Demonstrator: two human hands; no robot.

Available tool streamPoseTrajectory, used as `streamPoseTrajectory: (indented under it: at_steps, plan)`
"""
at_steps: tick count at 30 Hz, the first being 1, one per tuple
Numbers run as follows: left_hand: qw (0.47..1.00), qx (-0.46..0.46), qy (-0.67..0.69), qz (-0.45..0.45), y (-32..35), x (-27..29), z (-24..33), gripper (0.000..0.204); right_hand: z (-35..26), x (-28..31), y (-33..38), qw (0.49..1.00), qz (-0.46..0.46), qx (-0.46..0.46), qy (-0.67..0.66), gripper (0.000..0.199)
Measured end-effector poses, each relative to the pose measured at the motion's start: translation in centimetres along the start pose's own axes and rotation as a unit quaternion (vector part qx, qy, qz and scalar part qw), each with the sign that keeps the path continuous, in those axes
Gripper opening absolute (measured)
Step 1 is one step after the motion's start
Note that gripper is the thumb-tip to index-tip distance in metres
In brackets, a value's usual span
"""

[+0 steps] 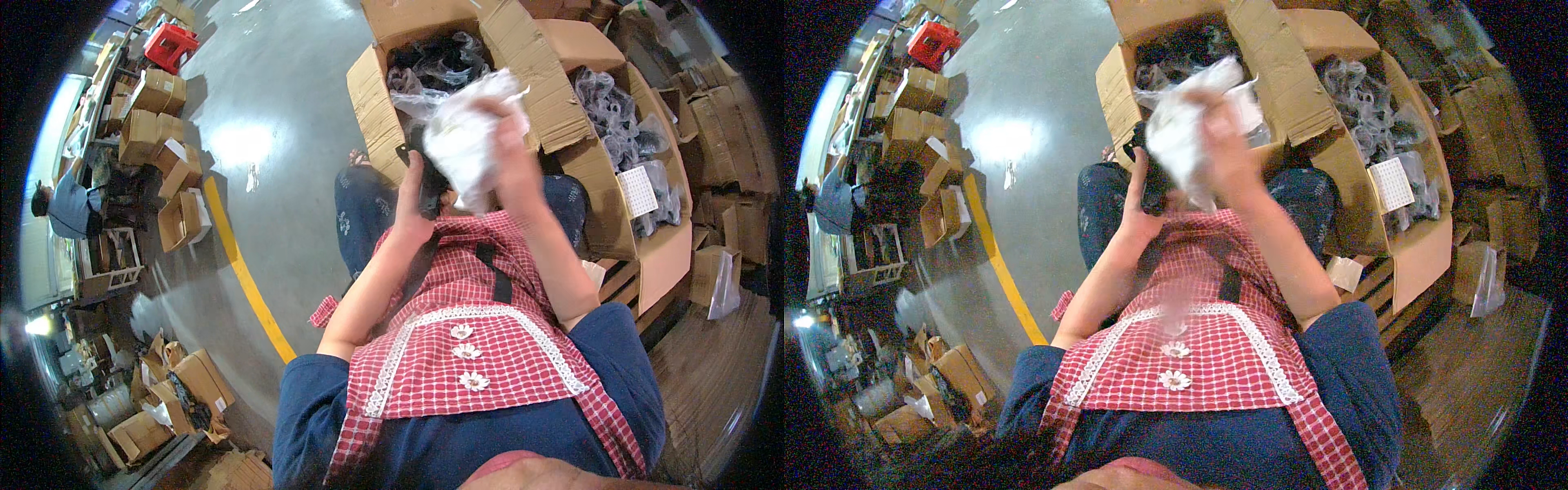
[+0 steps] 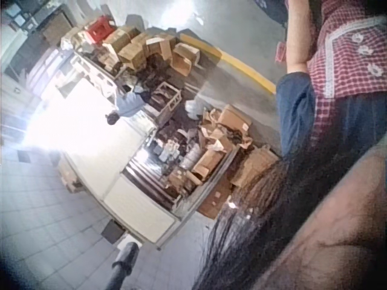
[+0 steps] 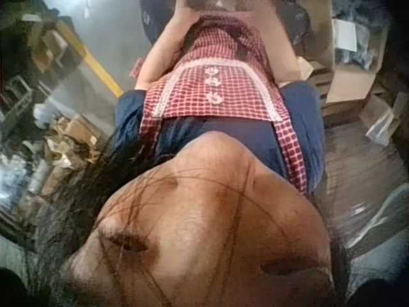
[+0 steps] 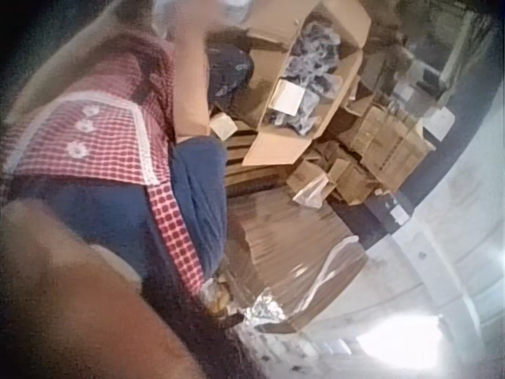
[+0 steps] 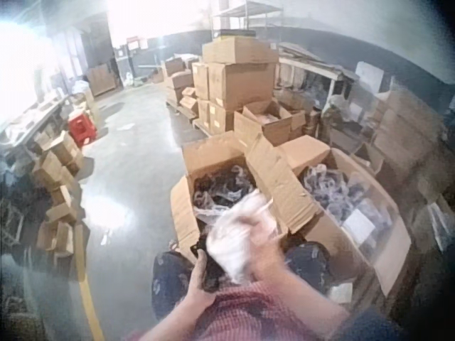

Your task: The person wipes black metal brackets with a white cloth, places them into plastic bags, and seals the bags with adhesive labels while sitting among cardboard boxes.

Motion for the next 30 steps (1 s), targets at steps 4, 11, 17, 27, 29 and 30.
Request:
streamPoseTrajectory:
  at_steps: [4, 11, 17, 27, 29, 30]
  plan:
    - [0.996, -0.064, 0.012, 0.064, 0.4, -3.8, 2.1, 0.068, 4.7, -4.2, 2.9, 0.825, -0.1, 0.192, 0.522, 0.06]
    - [0.971, -0.148, -0.122, 0.143, 2.1, -2.7, 3.9, 0.049, 5.2, -5.3, 4.4, 0.801, -0.182, 0.077, 0.565, 0.055]
    - [0.985, -0.085, -0.029, 0.149, 0.9, -1.0, 1.4, 0.062, 5.8, -2.1, 3.4, 0.931, -0.111, 0.001, 0.348, 0.053]
    - [0.984, 0.005, -0.057, 0.17, 1.1, -2.1, 2.6, 0.039, 4.8, -2.6, 3.7, 0.834, -0.133, 0.156, 0.513, 0.032]
    - [0.978, 0.005, -0.064, 0.2, 1.5, -2.4, 3.1, 0.039, 4.5, -3.3, 4.9, 0.778, -0.143, 0.202, 0.577, 0.037]
    - [0.975, 0.0, -0.085, 0.207, 1.8, -2.2, 3.0, 0.036, 4.6, -3.3, 5.3, 0.744, -0.176, 0.189, 0.617, 0.037]
Point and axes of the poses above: each hand's wrist, its own y-axis away from the middle knuckle, its own x-axis out of the back of the hand, z = x × y, the point moved 6 cm from there along -y, towards the middle knuckle, and after that the axes turned 3 degrees about -y, right-handed, at the moved point
